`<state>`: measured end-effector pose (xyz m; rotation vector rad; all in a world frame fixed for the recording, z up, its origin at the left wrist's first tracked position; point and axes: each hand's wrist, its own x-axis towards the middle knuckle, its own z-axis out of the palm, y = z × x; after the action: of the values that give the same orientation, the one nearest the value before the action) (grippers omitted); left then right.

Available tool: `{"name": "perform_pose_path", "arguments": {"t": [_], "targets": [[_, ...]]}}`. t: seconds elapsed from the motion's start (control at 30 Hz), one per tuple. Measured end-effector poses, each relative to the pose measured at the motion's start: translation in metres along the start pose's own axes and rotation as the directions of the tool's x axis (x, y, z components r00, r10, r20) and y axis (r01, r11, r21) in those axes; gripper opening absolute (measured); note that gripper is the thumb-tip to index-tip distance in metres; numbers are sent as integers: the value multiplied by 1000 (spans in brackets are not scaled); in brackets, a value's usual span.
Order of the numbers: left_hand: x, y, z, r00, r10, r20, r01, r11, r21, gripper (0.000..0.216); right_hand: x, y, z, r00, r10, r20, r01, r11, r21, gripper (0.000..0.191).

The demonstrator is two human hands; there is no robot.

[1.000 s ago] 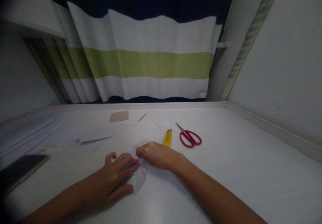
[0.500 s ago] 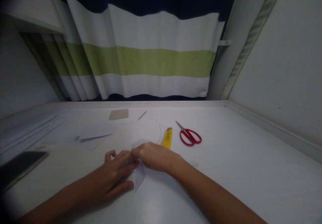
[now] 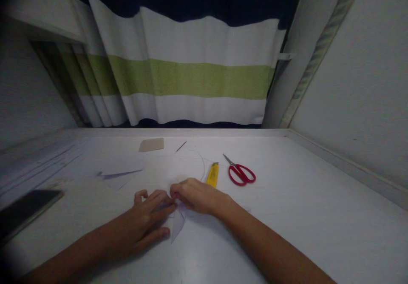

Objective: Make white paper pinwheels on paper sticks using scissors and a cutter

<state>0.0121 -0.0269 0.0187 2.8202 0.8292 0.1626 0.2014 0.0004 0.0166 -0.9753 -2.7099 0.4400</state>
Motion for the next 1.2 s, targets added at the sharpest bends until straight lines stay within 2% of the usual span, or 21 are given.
{"name": "perform_pose_path", "arguments": {"t": [0.3, 0.53, 0.63, 0.73, 0.87, 1.0, 1.1, 1.2], "targets": [[0, 1, 1, 1000, -5, -12, 5, 1000, -20, 28, 1, -5, 0, 1000, -22, 7, 22, 999, 27, 19], [1, -5, 4, 990, -76, -119, 56, 985, -165, 22, 2, -4, 4, 999, -36, 2, 36, 998, -48, 18], [5, -10, 5, 958, -178, -224, 125, 965, -230, 22, 2, -1, 5, 998, -56, -11, 55, 996, -72, 22], [9, -13, 7, 899, -319, -299, 215, 918, -332, 19, 2, 2, 7, 999, -48, -7, 47, 995, -91, 21], [15, -16, 11, 839, -502, -209, 364, 805, -468, 28, 1, 6, 8, 999, -31, -22, 30, 997, -65, 18], [25, -18, 11, 847, -517, -128, 391, 766, -510, 38, 0, 6, 8, 1000, -14, -26, 13, 999, -39, 18], [34, -18, 7, 864, -501, -57, 445, 811, -380, 28, 0, 6, 9, 999, -22, -29, 21, 999, -31, 17], [42, -17, 2, 858, -513, -4, 495, 831, -254, 19, 0, 6, 9, 999, -27, -34, 26, 999, -40, 17]]}}
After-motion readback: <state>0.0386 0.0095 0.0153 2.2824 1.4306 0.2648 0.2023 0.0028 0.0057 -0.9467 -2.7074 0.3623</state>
